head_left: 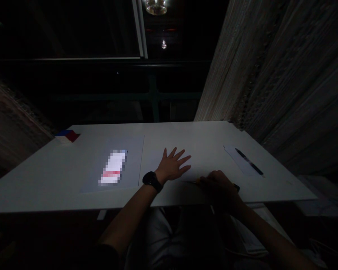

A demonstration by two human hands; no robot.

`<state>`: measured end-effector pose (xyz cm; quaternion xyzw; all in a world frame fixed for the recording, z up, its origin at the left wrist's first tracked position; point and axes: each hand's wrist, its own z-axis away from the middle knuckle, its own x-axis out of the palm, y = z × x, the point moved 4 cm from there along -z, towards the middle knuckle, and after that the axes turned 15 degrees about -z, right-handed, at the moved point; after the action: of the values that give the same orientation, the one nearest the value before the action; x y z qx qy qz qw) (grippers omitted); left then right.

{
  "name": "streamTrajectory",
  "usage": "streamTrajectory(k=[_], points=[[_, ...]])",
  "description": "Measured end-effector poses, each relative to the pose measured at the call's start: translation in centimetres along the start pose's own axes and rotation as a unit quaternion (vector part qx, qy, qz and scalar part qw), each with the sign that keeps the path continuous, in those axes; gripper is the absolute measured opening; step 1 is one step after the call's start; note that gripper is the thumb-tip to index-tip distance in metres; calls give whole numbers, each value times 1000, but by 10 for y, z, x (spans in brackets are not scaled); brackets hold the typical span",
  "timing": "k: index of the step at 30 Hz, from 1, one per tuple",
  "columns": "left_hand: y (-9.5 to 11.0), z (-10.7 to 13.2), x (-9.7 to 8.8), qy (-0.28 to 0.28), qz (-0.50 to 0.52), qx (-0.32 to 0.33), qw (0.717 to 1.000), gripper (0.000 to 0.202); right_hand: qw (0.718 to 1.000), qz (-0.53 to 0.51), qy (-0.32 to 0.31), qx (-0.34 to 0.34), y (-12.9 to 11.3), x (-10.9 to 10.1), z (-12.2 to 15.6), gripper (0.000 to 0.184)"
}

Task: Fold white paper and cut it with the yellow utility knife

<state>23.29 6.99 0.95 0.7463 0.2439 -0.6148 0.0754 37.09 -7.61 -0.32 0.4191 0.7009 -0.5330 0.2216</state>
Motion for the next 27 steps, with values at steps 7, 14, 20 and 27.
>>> streamTrajectory(k=[7,14,20,27], points=[[1,0,-3,-5,8,0,1000,54,999,24,-9,-33,-6,0,5,29],[1,0,-2,-1,1,1,1000,53,996,55,-4,-69,-13,5,6,25],[1,0,0,-4,6,3,1000,52,993,41,-6,-106,-19,8,13,23],[0,-2,-16,30,14,9,999,48,1000,-16,4,-19,-13,-7,7,26]])
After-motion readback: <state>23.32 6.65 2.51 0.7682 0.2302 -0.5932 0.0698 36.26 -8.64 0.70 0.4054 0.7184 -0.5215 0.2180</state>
